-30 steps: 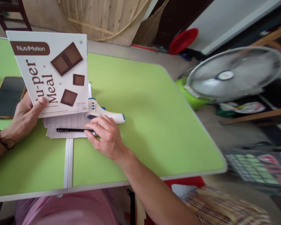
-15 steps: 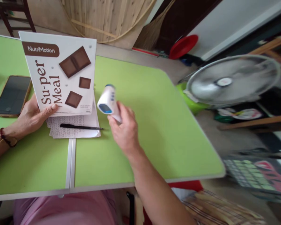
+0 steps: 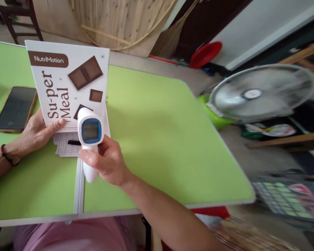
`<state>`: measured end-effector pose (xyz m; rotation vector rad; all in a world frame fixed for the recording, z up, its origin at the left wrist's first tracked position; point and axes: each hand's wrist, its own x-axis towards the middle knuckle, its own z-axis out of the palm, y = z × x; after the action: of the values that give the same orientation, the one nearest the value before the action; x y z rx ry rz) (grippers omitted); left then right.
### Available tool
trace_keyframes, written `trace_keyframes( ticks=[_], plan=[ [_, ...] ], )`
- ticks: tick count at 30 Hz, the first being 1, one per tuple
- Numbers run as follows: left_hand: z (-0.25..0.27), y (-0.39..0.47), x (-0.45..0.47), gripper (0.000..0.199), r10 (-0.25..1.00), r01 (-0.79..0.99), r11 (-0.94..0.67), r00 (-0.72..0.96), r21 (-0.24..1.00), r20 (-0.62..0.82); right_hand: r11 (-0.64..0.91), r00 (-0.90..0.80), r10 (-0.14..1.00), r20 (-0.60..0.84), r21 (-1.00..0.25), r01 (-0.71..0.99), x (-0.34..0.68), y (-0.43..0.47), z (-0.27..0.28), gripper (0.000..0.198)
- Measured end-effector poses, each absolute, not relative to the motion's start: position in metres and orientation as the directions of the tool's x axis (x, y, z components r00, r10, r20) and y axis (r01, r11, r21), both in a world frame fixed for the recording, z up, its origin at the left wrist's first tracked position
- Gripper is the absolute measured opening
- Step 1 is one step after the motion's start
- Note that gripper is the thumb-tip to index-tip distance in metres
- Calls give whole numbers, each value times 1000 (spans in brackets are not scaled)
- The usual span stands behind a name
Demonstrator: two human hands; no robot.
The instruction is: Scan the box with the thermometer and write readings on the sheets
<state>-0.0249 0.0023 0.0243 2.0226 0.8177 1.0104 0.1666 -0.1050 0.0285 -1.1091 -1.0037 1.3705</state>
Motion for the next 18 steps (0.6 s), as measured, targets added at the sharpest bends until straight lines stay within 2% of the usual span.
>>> trace_keyframes(
  ticks=[5,12,18],
  plan=[
    [24,2,-24,41,773,211,-554,489,805,404,-72,20,997,-79,-973,-219,163,-99,13,26],
    [22,3,-26,42,782,237,-549,484,801,392,-92,-1,995,-97,-939,-331,154,-99,15,31],
    [22,4,-26,44,773,218,-554,494,803,399,-111,-6,993,-114,-950,-290,153,-100,13,31]
  ],
)
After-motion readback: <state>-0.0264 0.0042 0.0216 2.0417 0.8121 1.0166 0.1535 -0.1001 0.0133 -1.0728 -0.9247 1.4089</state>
